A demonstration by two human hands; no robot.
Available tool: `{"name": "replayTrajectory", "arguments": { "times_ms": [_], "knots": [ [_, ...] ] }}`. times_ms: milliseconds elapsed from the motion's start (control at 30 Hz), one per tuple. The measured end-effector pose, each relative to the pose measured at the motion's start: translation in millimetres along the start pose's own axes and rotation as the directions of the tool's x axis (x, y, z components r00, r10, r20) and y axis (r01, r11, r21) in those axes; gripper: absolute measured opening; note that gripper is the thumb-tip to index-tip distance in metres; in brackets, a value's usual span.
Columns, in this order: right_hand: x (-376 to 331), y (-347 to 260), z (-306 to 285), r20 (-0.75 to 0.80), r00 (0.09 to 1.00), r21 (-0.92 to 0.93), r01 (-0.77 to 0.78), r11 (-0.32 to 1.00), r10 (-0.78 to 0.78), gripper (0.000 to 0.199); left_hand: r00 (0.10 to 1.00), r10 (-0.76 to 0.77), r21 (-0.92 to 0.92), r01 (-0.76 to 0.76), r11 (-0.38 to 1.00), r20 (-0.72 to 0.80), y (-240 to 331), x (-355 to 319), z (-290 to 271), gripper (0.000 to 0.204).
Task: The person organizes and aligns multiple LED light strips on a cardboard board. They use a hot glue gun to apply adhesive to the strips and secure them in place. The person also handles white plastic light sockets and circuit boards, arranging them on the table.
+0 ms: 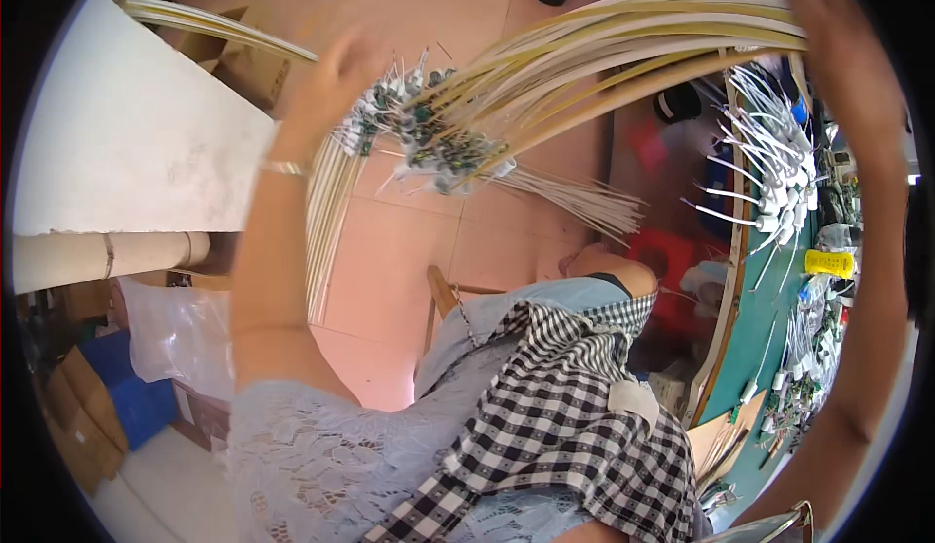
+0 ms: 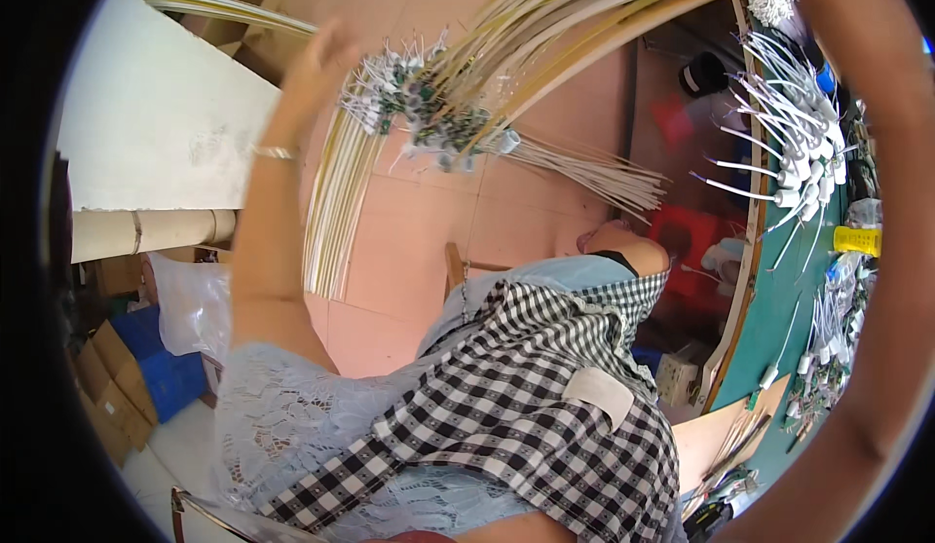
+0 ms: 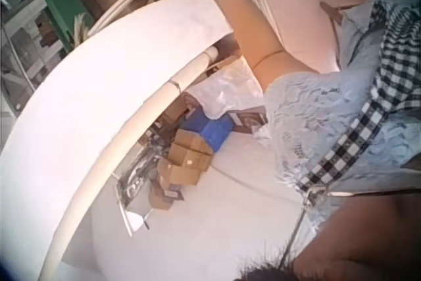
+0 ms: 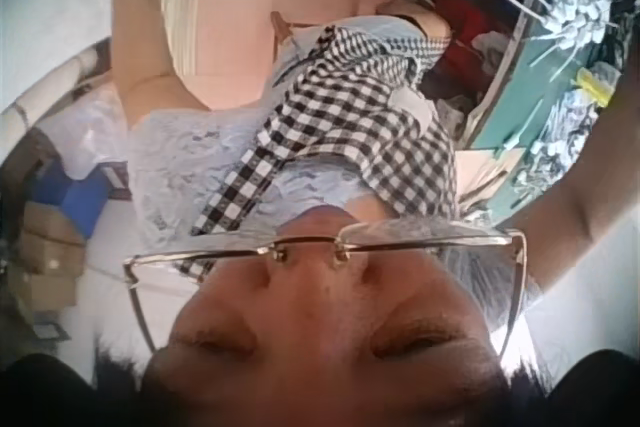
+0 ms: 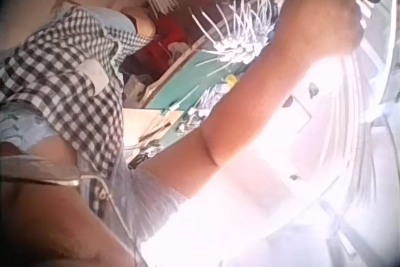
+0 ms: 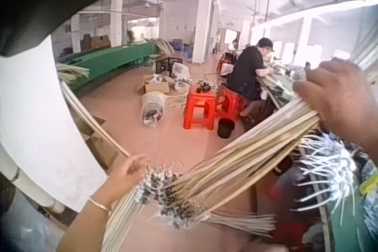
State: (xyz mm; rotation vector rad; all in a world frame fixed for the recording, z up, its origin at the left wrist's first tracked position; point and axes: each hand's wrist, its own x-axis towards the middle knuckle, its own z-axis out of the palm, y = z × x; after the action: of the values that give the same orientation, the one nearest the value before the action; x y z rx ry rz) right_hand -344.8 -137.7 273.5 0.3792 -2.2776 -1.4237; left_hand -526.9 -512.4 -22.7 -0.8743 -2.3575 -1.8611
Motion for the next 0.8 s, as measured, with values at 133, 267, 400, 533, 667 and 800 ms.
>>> {"name": "replayTrajectory", "arguments": {
  "times_ms": [133, 267, 400, 533, 667, 800],
  "knots": [
    [85, -80, -77, 0.838, 0.545, 0.198, -0.322, 0.926, 0.011, 0.058, 0.852, -0.507, 0.034, 0.507, 0.861, 0.127, -128, -140, 92, 0.035],
    [8, -111, 17, 0.235, 0.964, 0.338, -0.199, 0.92, 0.122, 0.041, 0.457, -0.653, -0.214, 0.882, 0.42, 0.604, -122, -212, 182, 0.057],
    [-22, -92, -2, 0.347, 0.916, 0.283, -0.309, 0.908, 0.204, 0.048, 0.503, -0.239, -0.513, 0.858, 0.02, 0.831, -69, -187, 251, 0.091],
    [-69, -56, -5, 0.425, 0.876, 0.167, -0.322, 0.932, 0.227, 0.048, 0.604, -0.185, -0.547, 0.494, -0.675, 0.775, -55, -141, 337, 0.096],
    [-147, -45, -21, 0.7, 0.702, 0.029, -0.214, 0.976, 0.133, 0.039, 0.692, -0.38, -0.574, 0.061, -0.817, 0.614, -57, -91, 363, 0.068],
    [-149, -60, 20, 0.744, 0.652, 0.154, -0.382, 0.911, 0.147, 0.026, 0.851, -0.395, -0.665, -0.073, -0.743, 0.347, -86, -43, 341, 0.036]
  ]
}}
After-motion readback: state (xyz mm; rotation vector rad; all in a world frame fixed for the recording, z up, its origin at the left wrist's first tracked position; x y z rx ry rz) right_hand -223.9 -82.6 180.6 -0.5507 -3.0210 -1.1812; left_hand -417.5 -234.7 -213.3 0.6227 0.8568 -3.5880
